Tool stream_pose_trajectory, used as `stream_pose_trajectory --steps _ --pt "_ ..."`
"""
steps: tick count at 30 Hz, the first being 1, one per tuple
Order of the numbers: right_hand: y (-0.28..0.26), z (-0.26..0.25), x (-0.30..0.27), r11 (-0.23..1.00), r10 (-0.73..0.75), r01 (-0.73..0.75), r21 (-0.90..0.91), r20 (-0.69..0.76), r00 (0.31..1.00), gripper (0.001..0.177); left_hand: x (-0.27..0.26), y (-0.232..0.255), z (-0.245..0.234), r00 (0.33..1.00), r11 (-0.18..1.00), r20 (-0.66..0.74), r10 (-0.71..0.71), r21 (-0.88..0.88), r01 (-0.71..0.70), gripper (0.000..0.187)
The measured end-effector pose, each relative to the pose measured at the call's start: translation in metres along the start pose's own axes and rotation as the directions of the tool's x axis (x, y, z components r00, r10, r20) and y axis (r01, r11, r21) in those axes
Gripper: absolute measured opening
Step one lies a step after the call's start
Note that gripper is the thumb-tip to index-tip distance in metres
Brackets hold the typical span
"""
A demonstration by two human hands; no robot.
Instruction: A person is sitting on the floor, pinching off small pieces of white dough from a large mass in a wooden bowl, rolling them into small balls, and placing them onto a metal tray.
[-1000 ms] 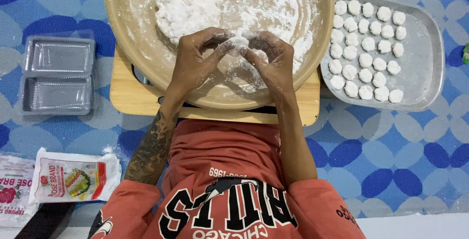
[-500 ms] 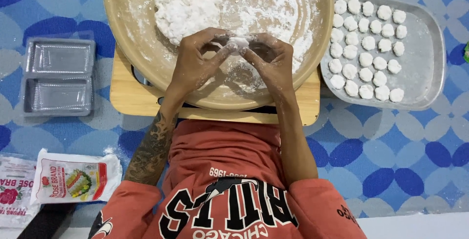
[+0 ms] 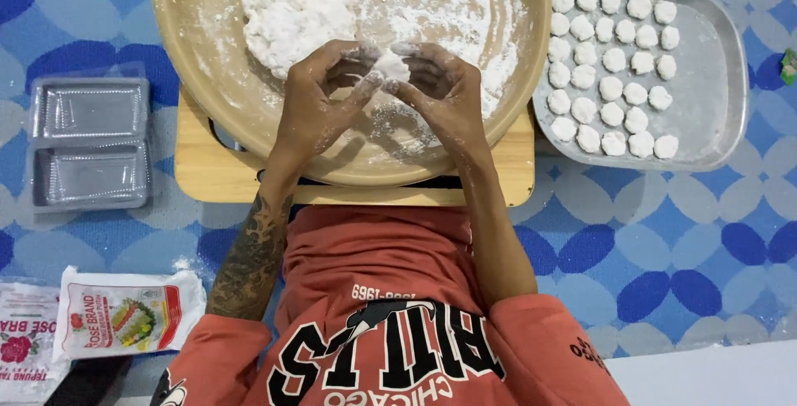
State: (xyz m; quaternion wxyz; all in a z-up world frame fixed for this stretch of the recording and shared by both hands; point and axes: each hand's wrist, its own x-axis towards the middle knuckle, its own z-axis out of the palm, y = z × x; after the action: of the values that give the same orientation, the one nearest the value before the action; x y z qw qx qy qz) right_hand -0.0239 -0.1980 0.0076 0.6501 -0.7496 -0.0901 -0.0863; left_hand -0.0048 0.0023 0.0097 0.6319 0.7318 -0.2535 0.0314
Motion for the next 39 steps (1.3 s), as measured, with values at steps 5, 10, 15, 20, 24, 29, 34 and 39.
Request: stream_pose_trajectory --steps 5,10,15,20,24,29,34,39 --pt "-0.001 -0.001 -0.001 0.994 0.053 -0.048 0.101 -0.049 0.997 0.036 0.000 -0.007 0.004 0.999 0.999 -0.051 0.005 -0.047 -0.008 0.023" --pt "-0.003 0.003 -0.003 0.988 0.047 -0.037 0.152 -0.062 0.997 0.028 -0.001 -0.009 0.006 0.995 0.985 -0.069 -0.070 -0.164 0.058 0.033" --pt "-0.012 0.002 0.002 0.994 0.016 -0.011 0.112 -0.041 0.999 0.030 0.000 -0.005 0.004 0.990 0.978 -0.051 -0.130 -0.173 0.119 0.022" --pt "0.010 -0.004 0.003 0.999 0.045 -0.044 0.015 -0.046 0.998 0.025 0.000 -0.003 0.005 0.992 0.981 -0.018 -0.128 -0.152 0.124 0.025" --pt "-0.008 -0.007 0.005 0.999 0.042 -0.041 -0.033 0.009 0.999 0.027 0.007 -0.001 0.004 0.997 0.997 -0.068 -0.036 -0.066 0.032 0.015" --pt "0.002 -0.010 0.008 0.997 0.058 -0.059 -0.045 -0.020 0.998 0.023 0.005 -0.004 0.002 0.995 0.994 -0.074 -0.073 -0.090 0.066 0.016" --pt "-0.010 -0.008 0.008 0.998 0.054 -0.054 -0.016 -0.018 0.998 0.029 0.005 0.001 0.002 0.991 0.988 -0.067 -0.113 -0.110 0.106 0.013" --pt "-0.001 -0.008 0.007 0.999 0.047 -0.048 -0.013 -0.019 0.999 0.024 0.006 -0.004 0.003 0.996 0.996 -0.069 -0.065 -0.064 0.061 0.014"
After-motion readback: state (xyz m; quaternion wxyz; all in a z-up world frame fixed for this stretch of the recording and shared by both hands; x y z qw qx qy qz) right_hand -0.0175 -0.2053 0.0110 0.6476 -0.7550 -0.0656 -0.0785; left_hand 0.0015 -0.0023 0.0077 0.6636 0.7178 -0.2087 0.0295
